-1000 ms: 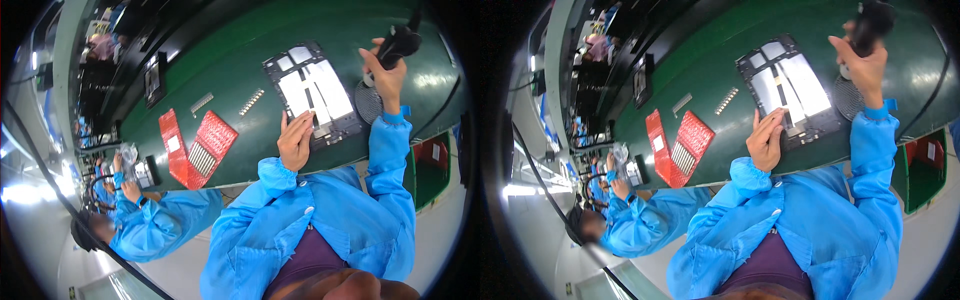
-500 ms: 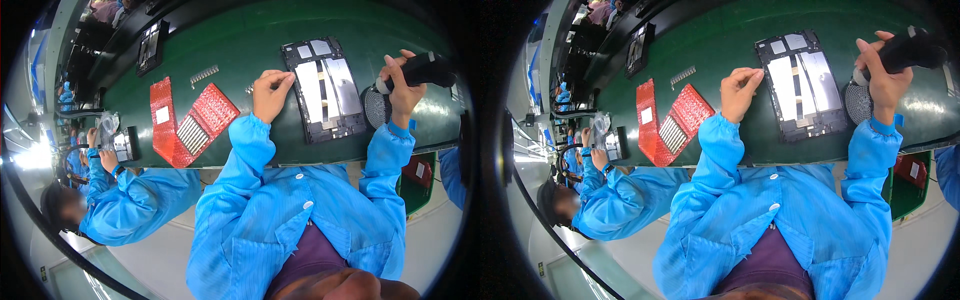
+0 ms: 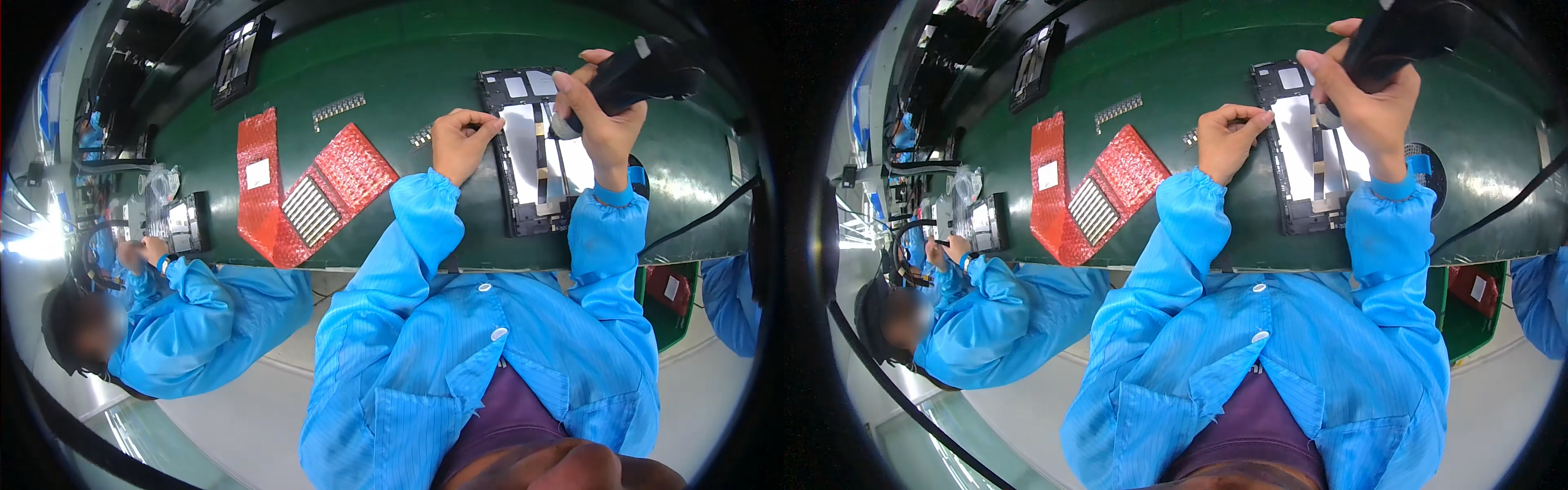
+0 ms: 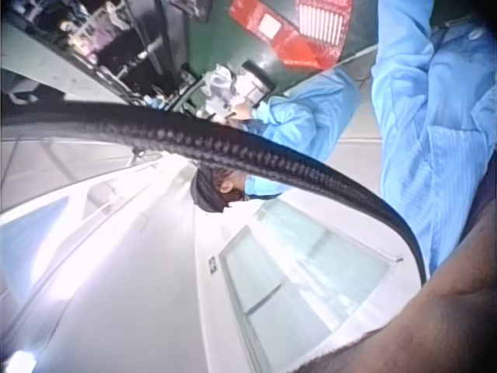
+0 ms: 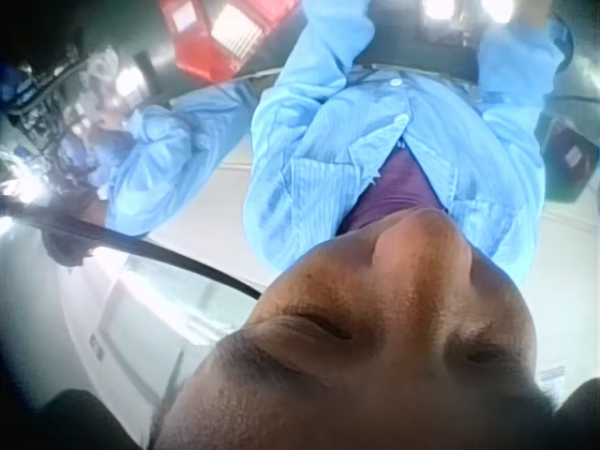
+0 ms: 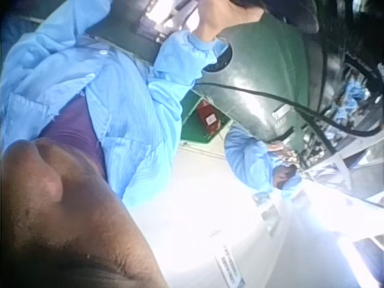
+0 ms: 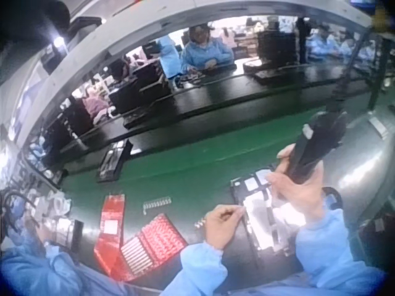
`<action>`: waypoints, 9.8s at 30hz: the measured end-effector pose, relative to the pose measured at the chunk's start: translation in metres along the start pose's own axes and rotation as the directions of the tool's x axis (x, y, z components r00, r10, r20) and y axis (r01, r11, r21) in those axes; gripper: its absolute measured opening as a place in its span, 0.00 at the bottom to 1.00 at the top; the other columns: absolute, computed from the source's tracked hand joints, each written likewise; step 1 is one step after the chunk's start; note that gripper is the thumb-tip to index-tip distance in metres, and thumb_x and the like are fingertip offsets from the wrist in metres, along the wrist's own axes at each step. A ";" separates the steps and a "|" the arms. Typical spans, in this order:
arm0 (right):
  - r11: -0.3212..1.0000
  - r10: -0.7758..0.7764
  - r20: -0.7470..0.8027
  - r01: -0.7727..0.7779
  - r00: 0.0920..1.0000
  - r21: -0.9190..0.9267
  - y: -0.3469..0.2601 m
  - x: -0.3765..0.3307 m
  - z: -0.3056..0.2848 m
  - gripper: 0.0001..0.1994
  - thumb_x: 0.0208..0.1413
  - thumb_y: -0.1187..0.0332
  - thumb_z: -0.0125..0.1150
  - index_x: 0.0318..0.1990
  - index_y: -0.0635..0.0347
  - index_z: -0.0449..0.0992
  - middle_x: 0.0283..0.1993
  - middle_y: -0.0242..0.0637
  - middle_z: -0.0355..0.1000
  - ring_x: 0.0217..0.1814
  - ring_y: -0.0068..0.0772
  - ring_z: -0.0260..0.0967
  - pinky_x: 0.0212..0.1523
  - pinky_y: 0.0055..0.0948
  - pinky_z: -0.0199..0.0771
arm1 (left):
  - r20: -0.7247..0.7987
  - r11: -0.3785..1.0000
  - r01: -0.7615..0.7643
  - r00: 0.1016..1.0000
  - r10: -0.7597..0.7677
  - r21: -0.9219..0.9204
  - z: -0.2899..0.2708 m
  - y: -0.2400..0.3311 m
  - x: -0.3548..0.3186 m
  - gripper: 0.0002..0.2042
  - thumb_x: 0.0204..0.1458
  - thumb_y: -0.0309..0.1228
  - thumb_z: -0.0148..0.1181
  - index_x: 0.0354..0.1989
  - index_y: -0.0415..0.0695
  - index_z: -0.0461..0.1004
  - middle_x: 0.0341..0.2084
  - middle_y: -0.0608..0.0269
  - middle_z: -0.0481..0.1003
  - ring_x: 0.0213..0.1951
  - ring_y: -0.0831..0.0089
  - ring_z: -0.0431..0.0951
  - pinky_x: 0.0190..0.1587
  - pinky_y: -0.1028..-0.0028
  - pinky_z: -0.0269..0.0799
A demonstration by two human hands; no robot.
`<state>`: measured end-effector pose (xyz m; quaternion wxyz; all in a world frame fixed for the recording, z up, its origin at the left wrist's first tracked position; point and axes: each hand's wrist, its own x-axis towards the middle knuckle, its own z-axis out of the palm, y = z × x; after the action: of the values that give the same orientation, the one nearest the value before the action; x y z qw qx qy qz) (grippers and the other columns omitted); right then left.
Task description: Assembling electronic components into a device casing using an electric screwdriver.
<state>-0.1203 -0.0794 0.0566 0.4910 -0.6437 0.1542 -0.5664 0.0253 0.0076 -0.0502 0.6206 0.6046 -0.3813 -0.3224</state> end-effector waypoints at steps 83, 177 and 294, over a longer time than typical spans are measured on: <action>0.994 0.104 0.129 -0.108 0.986 0.022 0.043 -0.002 0.048 0.14 0.44 0.78 0.67 0.39 0.67 0.72 0.22 0.30 0.72 0.21 0.17 0.68 0.22 0.16 0.65 | 0.091 0.939 0.326 0.944 -0.317 -0.114 0.000 0.014 0.010 0.03 0.47 0.21 0.60 0.27 0.34 0.74 0.20 0.60 0.75 0.20 0.76 0.77 0.18 0.77 0.74; 1.000 -0.012 -0.222 0.007 0.975 -0.023 0.015 -0.031 -0.155 0.14 0.45 0.82 0.63 0.40 0.63 0.69 0.23 0.35 0.69 0.18 0.27 0.66 0.22 0.28 0.67 | -0.080 0.984 -0.173 0.981 0.176 0.048 -0.013 0.011 -0.014 0.06 0.46 0.20 0.64 0.30 0.36 0.72 0.40 0.53 0.74 0.41 0.72 0.75 0.43 0.77 0.72; 0.995 0.068 0.265 -0.086 0.962 0.056 0.056 0.011 0.036 0.14 0.46 0.82 0.62 0.40 0.65 0.67 0.23 0.36 0.70 0.20 0.25 0.68 0.25 0.24 0.70 | -0.124 0.941 0.004 0.991 -0.048 -0.338 -0.016 -0.011 0.005 0.09 0.50 0.13 0.47 0.36 0.29 0.74 0.33 0.56 0.75 0.35 0.70 0.79 0.40 0.77 0.75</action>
<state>-0.0655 -0.0979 0.0219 0.5501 -0.6896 0.0936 -0.4616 0.0423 0.0109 -0.0608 0.7341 0.5144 -0.2712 -0.3507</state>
